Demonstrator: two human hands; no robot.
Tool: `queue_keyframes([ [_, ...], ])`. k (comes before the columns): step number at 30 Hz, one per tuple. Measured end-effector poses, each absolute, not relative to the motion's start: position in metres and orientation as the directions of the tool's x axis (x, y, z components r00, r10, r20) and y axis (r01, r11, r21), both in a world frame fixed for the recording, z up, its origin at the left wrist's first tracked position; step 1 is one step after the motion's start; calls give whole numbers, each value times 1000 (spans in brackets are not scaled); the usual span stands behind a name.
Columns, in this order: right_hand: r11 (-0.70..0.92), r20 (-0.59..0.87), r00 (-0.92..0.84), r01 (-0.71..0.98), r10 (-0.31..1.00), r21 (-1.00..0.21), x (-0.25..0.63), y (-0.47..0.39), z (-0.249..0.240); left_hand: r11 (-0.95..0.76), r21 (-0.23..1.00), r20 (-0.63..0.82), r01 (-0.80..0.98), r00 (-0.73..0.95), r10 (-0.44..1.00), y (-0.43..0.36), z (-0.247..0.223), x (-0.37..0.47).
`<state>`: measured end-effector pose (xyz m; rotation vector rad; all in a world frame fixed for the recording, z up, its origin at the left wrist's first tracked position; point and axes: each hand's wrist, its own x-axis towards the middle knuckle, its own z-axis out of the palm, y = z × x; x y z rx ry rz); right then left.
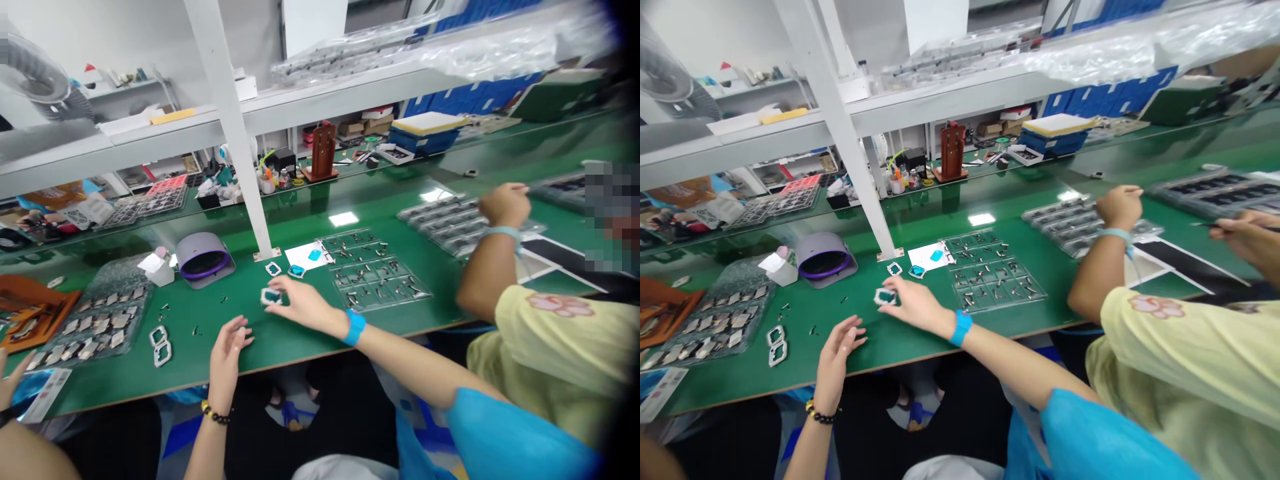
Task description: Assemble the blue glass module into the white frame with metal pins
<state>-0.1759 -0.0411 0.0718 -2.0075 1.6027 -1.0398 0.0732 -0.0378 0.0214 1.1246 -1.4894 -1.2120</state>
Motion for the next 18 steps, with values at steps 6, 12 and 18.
queue_keyframes([
  [6, -486, 446, 230, -605, -865, -631, -117, -71, 65, -154, 899, -64, 409, -224, -973, -58, 38, 41],
  [12, -539, 543, 202, -607, -815, -584, -114, -76, 45, -167, 818, -113, 551, -130, -985, -58, 28, 38],
  [18, -578, 573, 227, -597, -787, -557, -117, -71, 43, -262, 780, -192, 568, -182, -964, -59, 33, 44],
])
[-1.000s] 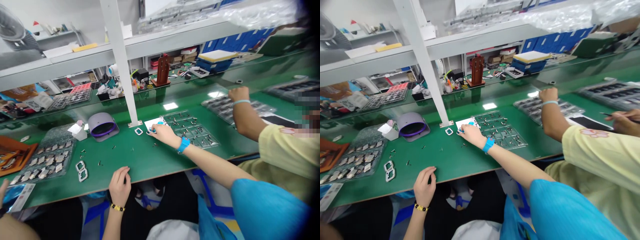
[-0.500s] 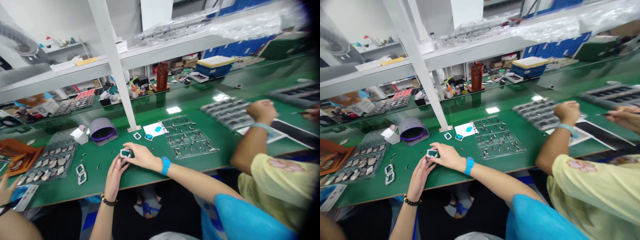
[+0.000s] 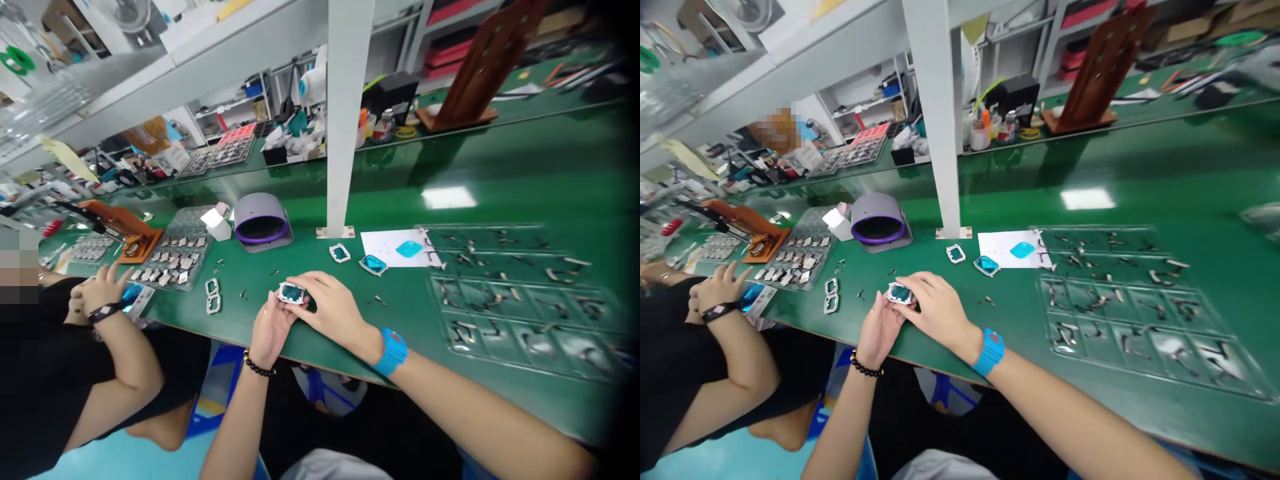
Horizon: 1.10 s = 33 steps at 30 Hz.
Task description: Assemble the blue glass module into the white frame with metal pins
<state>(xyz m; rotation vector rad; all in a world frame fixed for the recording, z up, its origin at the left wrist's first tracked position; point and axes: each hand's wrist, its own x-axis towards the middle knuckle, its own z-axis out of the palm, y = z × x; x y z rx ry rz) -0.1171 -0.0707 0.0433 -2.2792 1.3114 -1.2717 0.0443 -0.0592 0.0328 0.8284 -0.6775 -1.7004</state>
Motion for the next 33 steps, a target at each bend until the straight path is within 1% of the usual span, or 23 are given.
queue_keyframes([
  [7, -599, 577, 236, -540, -782, -591, -119, -69, 44, -343, 731, -254, 590, -231, -939, -58, 34, 50],
  [15, -638, 612, 254, -526, -749, -562, -120, -67, 46, -372, 706, -261, 603, -266, -928, -57, 35, 54],
  [20, -705, 650, 311, -477, -693, -524, -120, -67, 49, -349, 733, -228, 583, -273, -935, -57, 37, 56],
  [22, -711, 640, 322, -427, -697, -559, -121, -67, 51, -330, 752, -220, 570, -256, -941, -57, 36, 55],
  [24, -633, 563, 289, -343, -774, -694, -123, -69, 54, -312, 783, -209, 538, -245, -947, -57, 35, 54],
  [26, -442, 394, 231, -221, -890, -869, -125, -71, 57, -260, 830, -170, 493, -220, -960, -57, 34, 51],
  [27, -325, 290, 218, -145, -932, -934, -127, -74, 59, -222, 855, -141, 469, -202, -969, -57, 34, 50],
  [28, -213, 193, 225, -68, -955, -975, -128, -76, 60, -180, 875, -110, 448, -179, -978, -57, 33, 49],
  [30, -32, 49, 291, 62, -956, -998, -129, -81, 61, -116, 902, -68, 416, -129, -989, -56, 33, 47],
  [31, 30, 5, 324, 105, -946, -994, -129, -82, 62, -103, 908, -63, 406, -110, -992, -55, 33, 47],
  [33, 104, -45, 369, 141, -928, -985, -128, -84, 62, -101, 914, -75, 394, -82, -994, -55, 34, 47],
])
